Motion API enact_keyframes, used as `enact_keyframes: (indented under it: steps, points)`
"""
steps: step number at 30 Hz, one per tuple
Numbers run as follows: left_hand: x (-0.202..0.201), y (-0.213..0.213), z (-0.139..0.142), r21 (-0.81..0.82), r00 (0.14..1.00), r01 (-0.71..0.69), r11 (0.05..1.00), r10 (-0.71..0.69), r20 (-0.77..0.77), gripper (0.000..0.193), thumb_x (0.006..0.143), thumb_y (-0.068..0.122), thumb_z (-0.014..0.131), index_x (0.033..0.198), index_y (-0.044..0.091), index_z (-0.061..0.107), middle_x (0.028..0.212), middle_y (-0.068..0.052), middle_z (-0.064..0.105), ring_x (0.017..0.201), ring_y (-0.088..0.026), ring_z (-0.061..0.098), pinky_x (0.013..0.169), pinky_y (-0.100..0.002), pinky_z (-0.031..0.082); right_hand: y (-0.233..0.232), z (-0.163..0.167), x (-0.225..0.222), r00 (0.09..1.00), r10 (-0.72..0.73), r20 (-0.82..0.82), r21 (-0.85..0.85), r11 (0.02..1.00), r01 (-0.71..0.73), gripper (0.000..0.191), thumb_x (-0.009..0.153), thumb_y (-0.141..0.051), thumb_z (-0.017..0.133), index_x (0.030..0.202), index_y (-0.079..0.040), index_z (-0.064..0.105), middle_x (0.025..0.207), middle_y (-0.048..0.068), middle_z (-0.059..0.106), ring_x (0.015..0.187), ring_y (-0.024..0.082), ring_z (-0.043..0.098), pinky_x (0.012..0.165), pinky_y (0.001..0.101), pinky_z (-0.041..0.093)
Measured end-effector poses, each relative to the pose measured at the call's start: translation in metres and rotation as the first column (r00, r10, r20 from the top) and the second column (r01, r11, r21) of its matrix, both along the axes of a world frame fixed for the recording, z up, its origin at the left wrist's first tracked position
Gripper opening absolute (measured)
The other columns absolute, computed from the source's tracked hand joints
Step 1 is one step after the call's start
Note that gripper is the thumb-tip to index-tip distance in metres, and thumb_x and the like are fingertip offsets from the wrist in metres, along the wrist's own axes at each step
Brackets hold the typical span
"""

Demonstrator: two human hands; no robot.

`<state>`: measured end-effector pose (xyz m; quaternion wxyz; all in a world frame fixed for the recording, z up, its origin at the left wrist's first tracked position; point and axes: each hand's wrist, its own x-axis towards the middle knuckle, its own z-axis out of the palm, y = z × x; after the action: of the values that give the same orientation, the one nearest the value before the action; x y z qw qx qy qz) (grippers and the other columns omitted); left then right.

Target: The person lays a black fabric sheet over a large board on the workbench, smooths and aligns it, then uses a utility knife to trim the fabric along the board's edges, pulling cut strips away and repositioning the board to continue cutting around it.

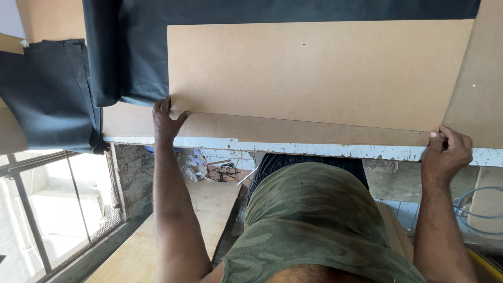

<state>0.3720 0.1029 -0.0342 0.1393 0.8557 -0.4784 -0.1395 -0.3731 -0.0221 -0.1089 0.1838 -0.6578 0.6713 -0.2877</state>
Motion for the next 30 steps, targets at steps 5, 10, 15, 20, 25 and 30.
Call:
enact_keyframes:
  steps: [5,10,15,20,25,30]
  points:
    - [-0.004,-0.002,0.005,0.003,0.999,0.037,0.999,-0.037,0.0,0.083,0.076,0.033,0.097,0.139,-0.007,0.06,0.133,-0.023,0.053,0.116,-0.035,0.057,0.097,-0.044,0.055,-0.007,0.006,0.007,1.0,-0.016,-0.01,-0.056,0.998,0.016,0.02,0.097,0.01,0.074,0.116,0.004,0.076,0.111,0.017,0.069,0.107,0.03,0.068,0.096,0.0387,0.057]
    - [-0.018,-0.003,0.007,-0.043,0.995,0.048,0.998,-0.052,-0.081,0.071,0.081,0.029,0.096,0.135,-0.005,0.065,0.132,-0.02,0.055,0.109,-0.031,0.062,0.094,-0.043,0.058,-0.024,0.021,0.001,0.999,-0.05,0.016,-0.129,0.99,0.052,0.019,0.092,0.003,0.076,0.111,0.0,0.074,0.106,0.017,0.071,0.099,0.033,0.068,0.087,0.0414,0.056]
    - [-0.025,-0.008,0.017,0.078,0.99,0.109,0.991,-0.115,0.076,0.079,0.086,0.046,0.094,0.134,-0.009,0.065,0.132,-0.024,0.053,0.12,-0.035,0.06,0.102,-0.047,0.056,-0.027,0.047,0.003,0.987,-0.132,0.09,-0.021,0.991,0.134,0.023,0.091,0.001,0.076,0.113,0.001,0.074,0.103,0.015,0.068,0.089,0.025,0.068,0.078,0.035,0.055]
    - [-0.031,-0.013,0.028,0.146,0.96,0.144,0.979,-0.174,0.22,0.08,0.085,0.056,0.087,0.128,-0.007,0.064,0.124,-0.024,0.055,0.123,-0.034,0.059,0.102,-0.051,0.056,-0.034,0.065,0.004,0.983,-0.143,0.116,-0.008,0.989,0.144,0.022,0.092,0.0,0.075,0.114,0.001,0.074,0.103,0.015,0.068,0.09,0.025,0.07,0.08,0.0347,0.057]
    - [-0.045,-0.024,0.041,0.257,0.92,0.193,0.947,-0.266,0.287,0.076,0.092,0.056,0.084,0.129,-0.007,0.064,0.113,-0.023,0.066,0.12,-0.033,0.056,0.097,-0.048,0.056,-0.036,0.068,-0.002,0.977,-0.152,0.152,0.016,0.988,0.151,0.023,0.092,-0.001,0.074,0.115,0.001,0.073,0.103,0.015,0.067,0.091,0.024,0.07,0.08,0.0339,0.057]
    - [-0.073,-0.066,0.035,0.395,0.956,0.06,0.917,-0.167,0.241,0.079,0.091,0.041,0.082,0.14,-0.009,0.045,0.129,-0.03,0.051,0.125,-0.043,0.05,0.103,-0.055,0.049,-0.056,0.073,-0.043,0.972,-0.132,0.193,0.178,0.979,0.098,0.02,0.093,-0.018,0.08,0.105,-0.003,0.076,0.098,0.013,0.07,0.088,0.026,0.071,0.076,0.0355,0.056]
